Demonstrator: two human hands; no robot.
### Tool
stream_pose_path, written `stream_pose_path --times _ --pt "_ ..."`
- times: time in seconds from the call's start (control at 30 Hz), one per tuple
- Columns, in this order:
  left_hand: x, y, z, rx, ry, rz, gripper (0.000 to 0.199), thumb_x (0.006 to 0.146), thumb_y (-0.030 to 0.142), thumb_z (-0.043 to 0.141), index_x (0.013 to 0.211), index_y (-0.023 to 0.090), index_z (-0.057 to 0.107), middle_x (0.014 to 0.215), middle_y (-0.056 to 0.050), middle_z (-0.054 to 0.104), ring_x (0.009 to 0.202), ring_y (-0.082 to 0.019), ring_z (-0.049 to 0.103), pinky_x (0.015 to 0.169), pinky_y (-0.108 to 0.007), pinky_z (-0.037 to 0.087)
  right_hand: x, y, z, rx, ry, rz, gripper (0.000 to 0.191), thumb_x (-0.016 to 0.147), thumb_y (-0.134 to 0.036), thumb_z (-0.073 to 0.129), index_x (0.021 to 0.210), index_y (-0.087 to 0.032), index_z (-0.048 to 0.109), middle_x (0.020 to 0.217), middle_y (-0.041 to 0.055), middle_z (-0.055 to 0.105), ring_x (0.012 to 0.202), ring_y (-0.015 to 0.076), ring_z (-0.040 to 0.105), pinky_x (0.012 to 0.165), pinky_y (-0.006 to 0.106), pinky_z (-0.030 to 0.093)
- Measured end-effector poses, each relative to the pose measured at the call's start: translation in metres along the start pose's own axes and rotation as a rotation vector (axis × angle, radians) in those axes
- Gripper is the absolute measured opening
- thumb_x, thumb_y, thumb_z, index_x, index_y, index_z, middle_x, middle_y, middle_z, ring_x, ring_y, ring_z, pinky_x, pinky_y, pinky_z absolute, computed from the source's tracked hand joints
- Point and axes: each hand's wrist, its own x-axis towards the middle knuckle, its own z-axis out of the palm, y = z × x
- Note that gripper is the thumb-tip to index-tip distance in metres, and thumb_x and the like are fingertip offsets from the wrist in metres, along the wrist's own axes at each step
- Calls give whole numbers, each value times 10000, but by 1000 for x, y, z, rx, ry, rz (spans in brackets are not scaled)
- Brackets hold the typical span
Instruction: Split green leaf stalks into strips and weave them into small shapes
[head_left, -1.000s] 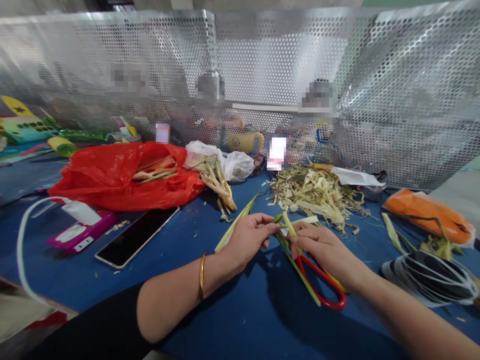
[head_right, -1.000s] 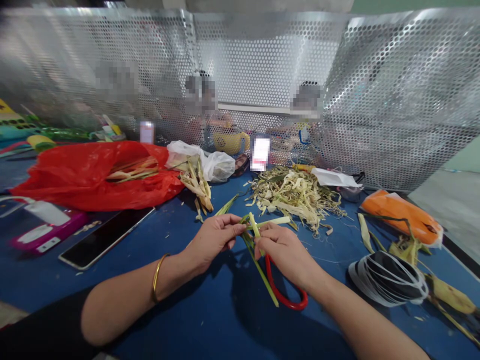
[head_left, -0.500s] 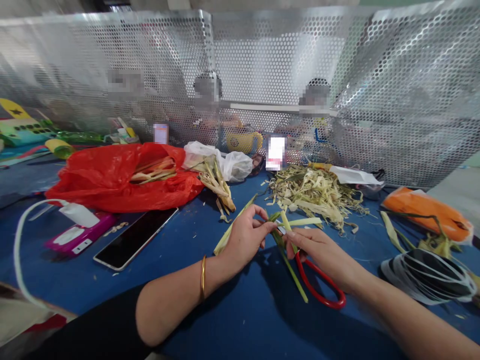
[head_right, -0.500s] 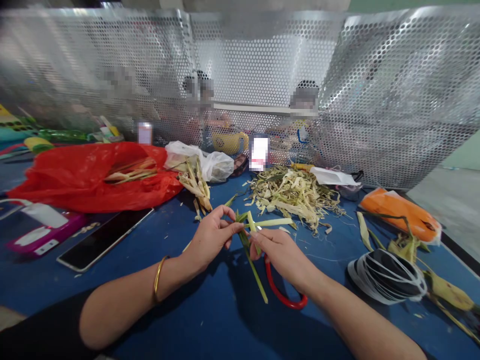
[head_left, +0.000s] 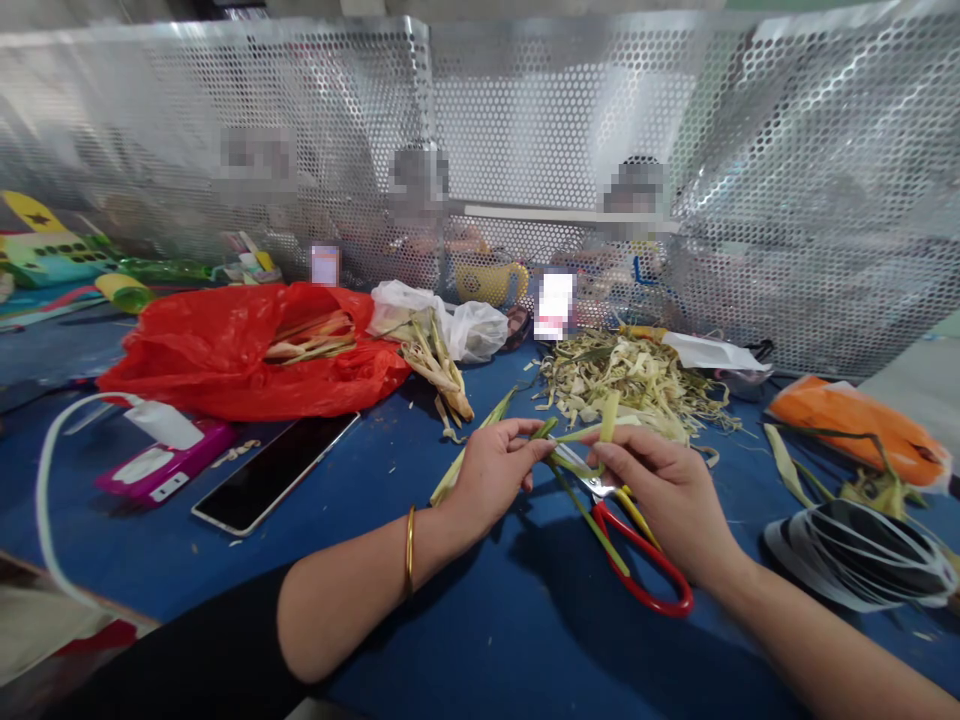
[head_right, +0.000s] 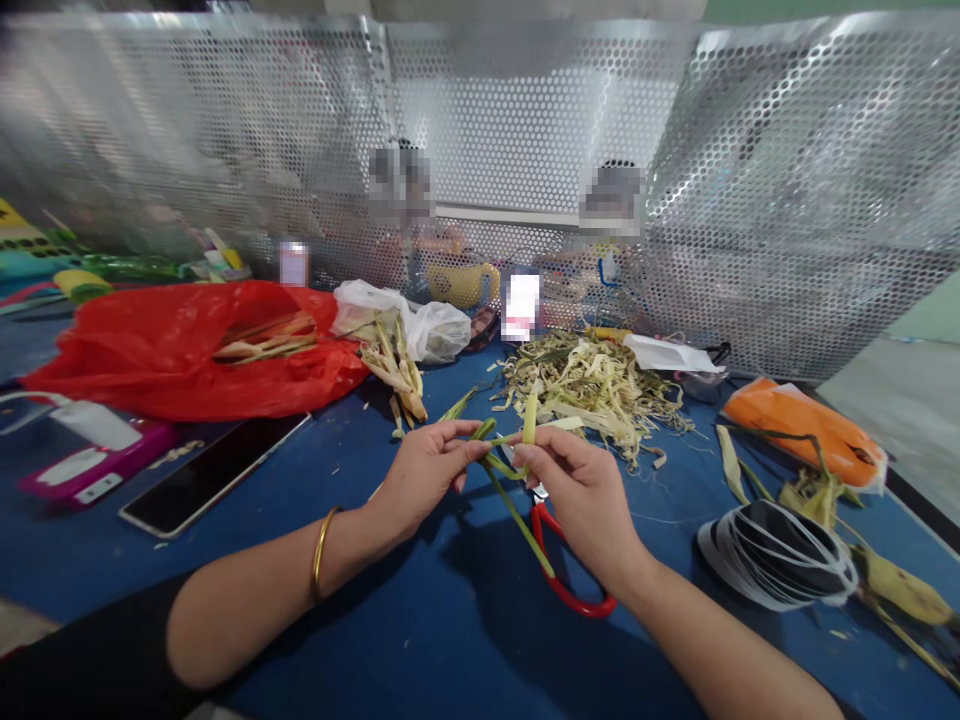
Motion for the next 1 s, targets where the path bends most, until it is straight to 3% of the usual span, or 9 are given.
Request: stream_pose_path --times 0.1,0.23,0.47,0.87,1.0 --pt "-1 1 0 10 7 4 270 748 271 678 959 175 540 439 100 487 374 -70 421 397 -179 279 1 1 0 26 -10 12 219 854 -360 556 757 -186 646 632 -9 564 545 116 468 515 238 374" --pt "-1 1 0 -3 7 39 230 749 291 673 853 205 487 417 116 455 363 -65 405 382 -164 267 3 3 -1 -69 -152 75 315 856 -361 514 598 -187 562 571 -26 454 557 120 428 540 248 338" --pt "-1 -2 2 -9 -33 12 199 732 260 675 874 173 567 501 81 531 361 -54 416 368 -166 276 4 3 -2 -188 -338 128 307 803 -348 490 543 -187 512 599 -17 460 598 137 446 588 267 329" --pt "-4 1 4 -1 -42 -45 166 700 206 696 849 140 662 539 35 585 377 -56 423 388 -187 326 2 10 -1 -160 -367 207 331 833 -382 486 569 -186 527 543 -33 424 502 110 389 500 246 295" --pt "-4 1 4 -3 -69 -27 149 705 206 690 839 142 677 563 27 603 384 -54 430 389 -186 334 3 9 -1 -191 -343 107 332 851 -343 478 564 -182 526 601 -18 453 571 120 429 559 250 325"
